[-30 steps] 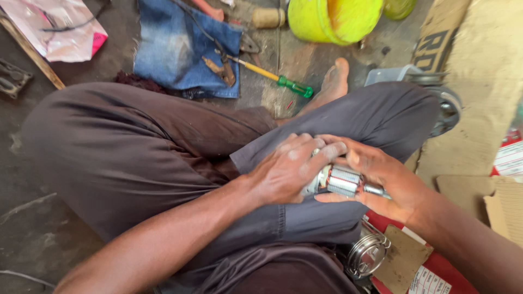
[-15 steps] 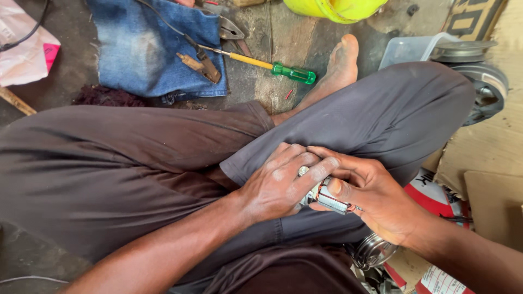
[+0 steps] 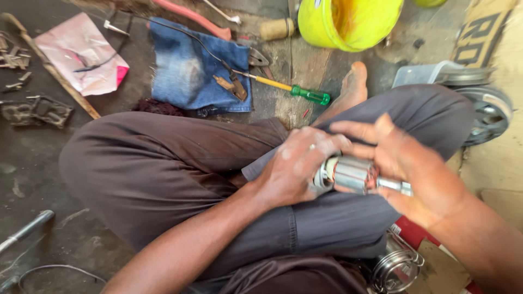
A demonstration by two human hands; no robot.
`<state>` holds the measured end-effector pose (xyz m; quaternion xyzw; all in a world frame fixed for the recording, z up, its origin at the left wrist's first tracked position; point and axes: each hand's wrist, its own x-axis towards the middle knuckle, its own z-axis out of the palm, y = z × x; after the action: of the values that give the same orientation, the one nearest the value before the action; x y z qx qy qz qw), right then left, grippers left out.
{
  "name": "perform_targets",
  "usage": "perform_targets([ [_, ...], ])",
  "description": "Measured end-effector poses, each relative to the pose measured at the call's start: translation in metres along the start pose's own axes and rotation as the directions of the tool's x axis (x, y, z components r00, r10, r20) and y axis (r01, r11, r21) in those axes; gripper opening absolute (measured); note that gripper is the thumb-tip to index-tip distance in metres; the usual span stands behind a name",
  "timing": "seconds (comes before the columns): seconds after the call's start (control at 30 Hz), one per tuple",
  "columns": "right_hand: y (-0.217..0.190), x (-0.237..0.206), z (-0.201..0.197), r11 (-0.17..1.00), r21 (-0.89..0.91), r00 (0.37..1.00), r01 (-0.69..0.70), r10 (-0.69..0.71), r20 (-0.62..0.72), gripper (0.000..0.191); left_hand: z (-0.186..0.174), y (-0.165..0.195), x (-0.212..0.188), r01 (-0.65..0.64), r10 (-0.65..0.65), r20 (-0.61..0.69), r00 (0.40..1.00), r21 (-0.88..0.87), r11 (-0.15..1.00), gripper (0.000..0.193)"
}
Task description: The person sits on the workshop floor repairing an electric starter motor. They hold the motor housing, pull the armature out of the casing, use a screwdriver on the housing, then reinsert the armature and press the components back together by hand.
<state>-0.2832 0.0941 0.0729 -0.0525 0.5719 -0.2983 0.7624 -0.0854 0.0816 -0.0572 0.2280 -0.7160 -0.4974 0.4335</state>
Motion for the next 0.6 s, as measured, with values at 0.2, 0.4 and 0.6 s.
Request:
perform_targets([
  [0.2,-0.007,0.000,0.023,0.818,-0.164,0.833,0.551,-0.552,0.040,0.081,-0.020,0.028,0.007,0.381,-0.395,-0.140,0.908,-0.121,0.917,0.077],
  [0.4,0.033,0.077,0.043,0.536,-0.280,0.604,0.797,-0.732,0.316,0.095,-0.056,0.033,0.012,0.624,-0.605,-0.155,0.781,0.149,0.767,0.085],
  [0.6,0.037,0.139,0.038,0.895,-0.037,0.893,0.445,-0.441,0.092,0.068,-0.092,0.015,0.014,0.334,-0.306,-0.149,0.940,0.219,0.917,0.082],
])
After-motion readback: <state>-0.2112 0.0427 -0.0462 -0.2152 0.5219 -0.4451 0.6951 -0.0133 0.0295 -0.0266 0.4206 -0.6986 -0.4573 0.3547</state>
